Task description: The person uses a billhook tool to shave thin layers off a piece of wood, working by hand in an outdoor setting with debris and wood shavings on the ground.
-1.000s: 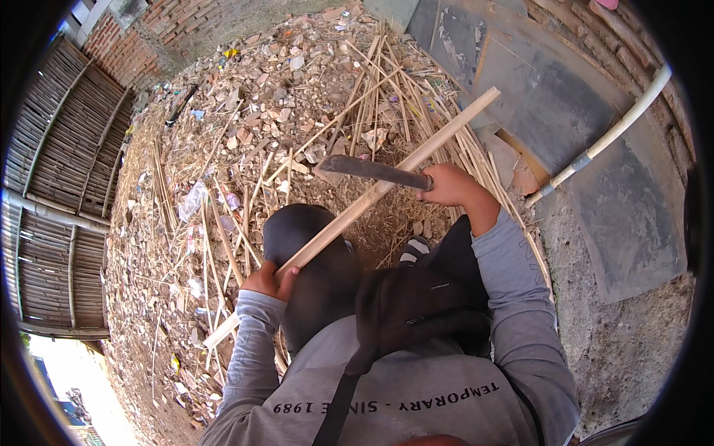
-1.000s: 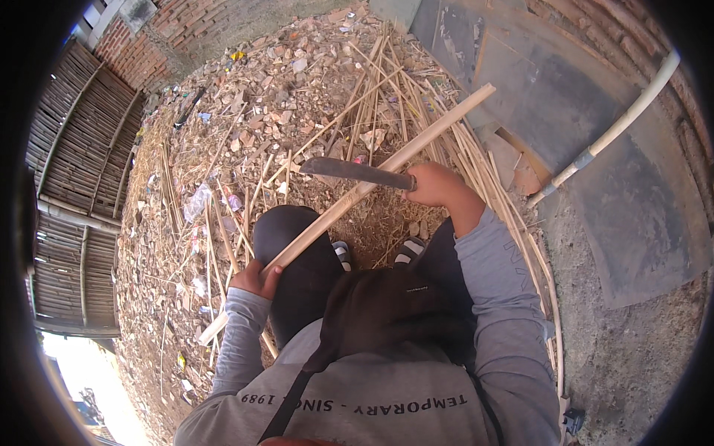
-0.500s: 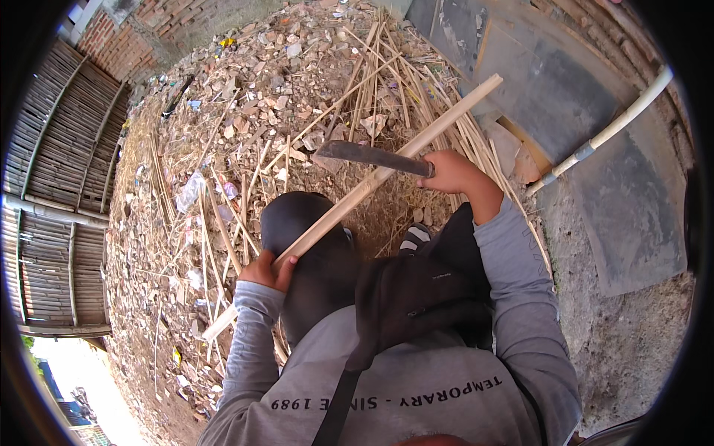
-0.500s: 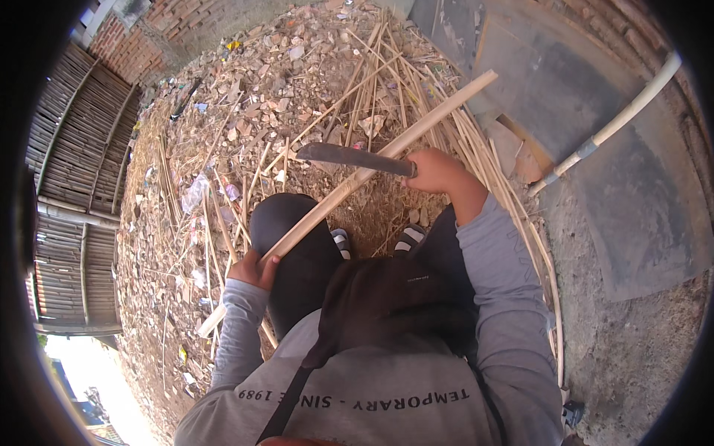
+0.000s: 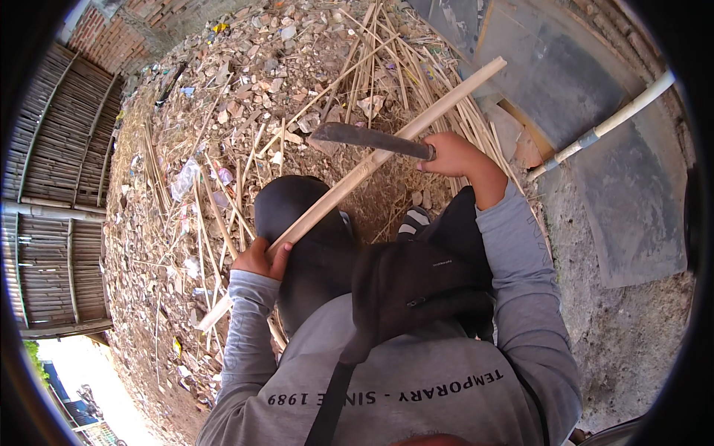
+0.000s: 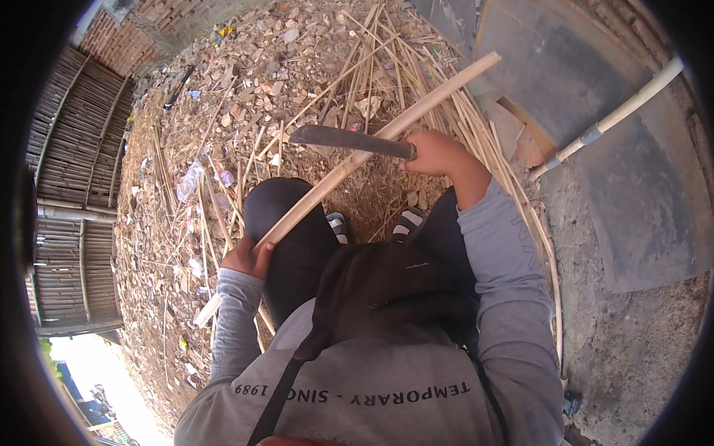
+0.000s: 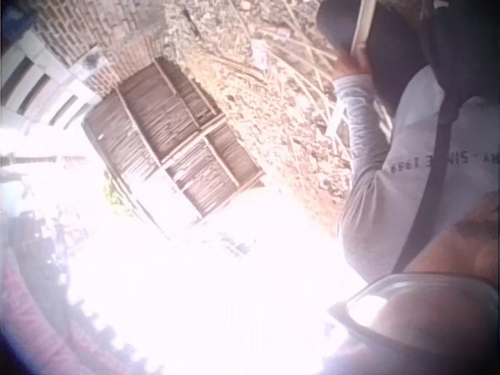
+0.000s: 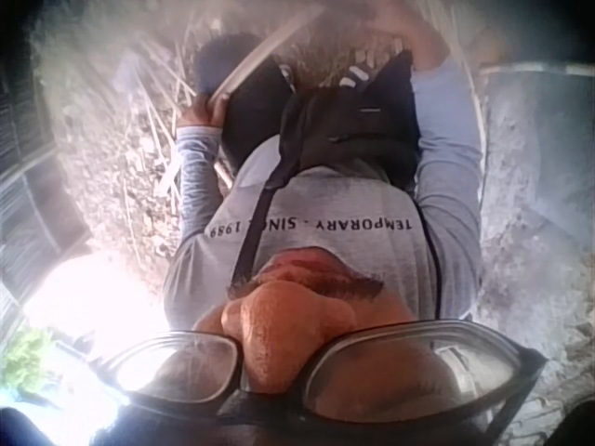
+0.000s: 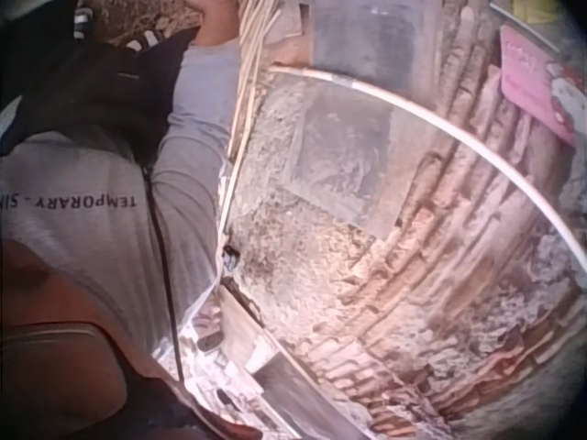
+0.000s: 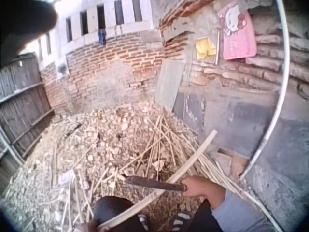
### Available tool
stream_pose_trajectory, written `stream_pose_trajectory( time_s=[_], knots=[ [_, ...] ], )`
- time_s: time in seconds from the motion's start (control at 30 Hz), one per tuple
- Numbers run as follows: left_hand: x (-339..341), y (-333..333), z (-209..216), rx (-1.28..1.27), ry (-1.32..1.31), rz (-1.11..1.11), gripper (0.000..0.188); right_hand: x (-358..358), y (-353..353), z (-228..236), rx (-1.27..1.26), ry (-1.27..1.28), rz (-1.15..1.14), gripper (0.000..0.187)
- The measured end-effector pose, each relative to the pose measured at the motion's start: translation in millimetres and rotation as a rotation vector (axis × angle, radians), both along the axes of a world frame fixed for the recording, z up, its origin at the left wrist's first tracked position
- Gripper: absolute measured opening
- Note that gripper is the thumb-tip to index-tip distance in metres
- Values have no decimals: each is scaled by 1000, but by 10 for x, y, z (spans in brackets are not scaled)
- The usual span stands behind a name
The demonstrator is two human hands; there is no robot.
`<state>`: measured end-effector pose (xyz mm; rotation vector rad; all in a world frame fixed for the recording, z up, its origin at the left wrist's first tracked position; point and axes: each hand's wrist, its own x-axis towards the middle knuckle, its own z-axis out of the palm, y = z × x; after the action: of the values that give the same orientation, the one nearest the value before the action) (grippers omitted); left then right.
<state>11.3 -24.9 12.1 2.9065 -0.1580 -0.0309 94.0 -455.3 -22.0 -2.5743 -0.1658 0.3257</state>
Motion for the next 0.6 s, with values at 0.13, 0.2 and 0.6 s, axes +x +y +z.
stream_pose_trajectory(
  time_s=[0.13,0.2,0.6],
  knots=[
    [5,25,-35,35,-17,-14,53,-3,4,18,11,1,7,33],
    [5,34,-46,42,-22,-16,53,0,3,24,15,1,6,33],
    [4,36,-59,32,-32,-17,53,30,18,93,83,10,-72,28]
  ],
)
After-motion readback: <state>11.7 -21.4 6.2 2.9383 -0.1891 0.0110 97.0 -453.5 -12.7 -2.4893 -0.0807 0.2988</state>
